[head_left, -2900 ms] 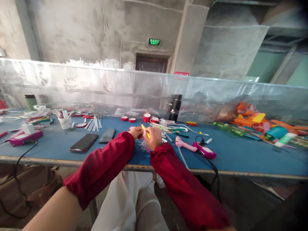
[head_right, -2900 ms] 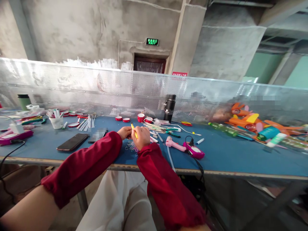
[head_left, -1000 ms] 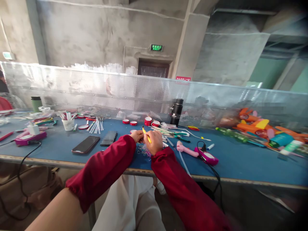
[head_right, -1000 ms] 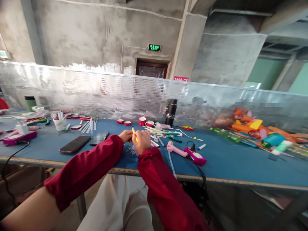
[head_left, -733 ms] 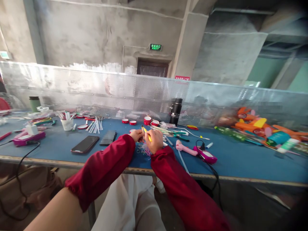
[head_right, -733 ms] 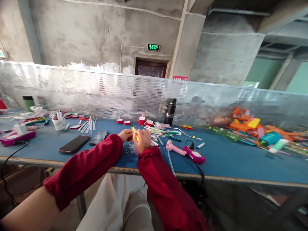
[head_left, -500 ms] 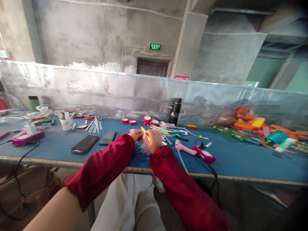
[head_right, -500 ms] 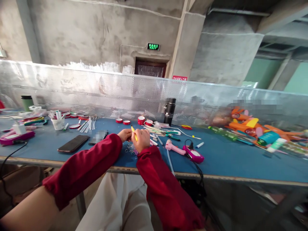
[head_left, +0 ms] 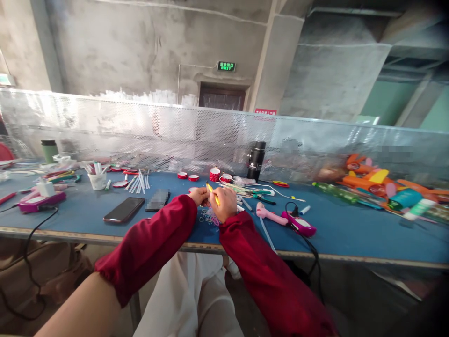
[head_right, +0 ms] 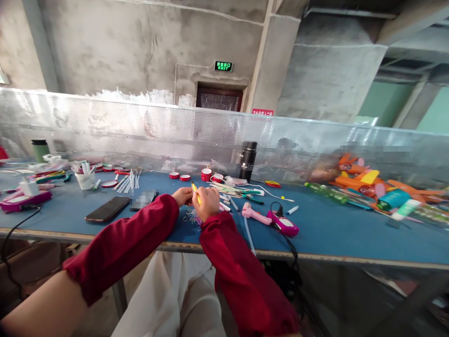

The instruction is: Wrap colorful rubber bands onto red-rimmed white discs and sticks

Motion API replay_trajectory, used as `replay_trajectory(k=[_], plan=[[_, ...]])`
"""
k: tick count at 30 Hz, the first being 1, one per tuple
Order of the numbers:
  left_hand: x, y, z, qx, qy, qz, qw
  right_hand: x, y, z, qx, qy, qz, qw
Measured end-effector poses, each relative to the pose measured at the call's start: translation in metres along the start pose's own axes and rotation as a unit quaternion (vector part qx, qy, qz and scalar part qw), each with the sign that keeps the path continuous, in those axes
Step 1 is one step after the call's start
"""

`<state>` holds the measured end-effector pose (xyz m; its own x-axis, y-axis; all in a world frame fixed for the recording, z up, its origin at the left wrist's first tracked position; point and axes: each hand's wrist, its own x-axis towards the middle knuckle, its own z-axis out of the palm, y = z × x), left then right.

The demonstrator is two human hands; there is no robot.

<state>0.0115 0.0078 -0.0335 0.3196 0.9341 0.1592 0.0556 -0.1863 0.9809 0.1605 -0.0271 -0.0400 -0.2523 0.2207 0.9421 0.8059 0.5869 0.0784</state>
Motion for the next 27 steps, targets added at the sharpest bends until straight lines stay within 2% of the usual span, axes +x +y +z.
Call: replay_trajectory(k=[4,10,18,27], plan=[[-0.0009,0.0003,-0.0005,-0.008,-0.011,0.01,1.0,0.0002,0.0021,-0.0006,0.005,0.006,0.007,1.0],[-0.0022,0.0008,0.0005,0.0,0.001,0.016,1.0,0.0008,-0.0003,-0.0001,0.018,-0.035,-0.014,0.999],[-0.0014,0.0003,0.0,-0.008,-0.001,0.01,1.0,0.0001,0.0019,-0.0012,0.0,-0.002,0.011,1.0],[-0.0083,0.0072,0.0054,0.001,0.008,-0.005,1.0,0.0018,-0.0037,-0.0045,0.003,-0.015,-0.014,1.0]])
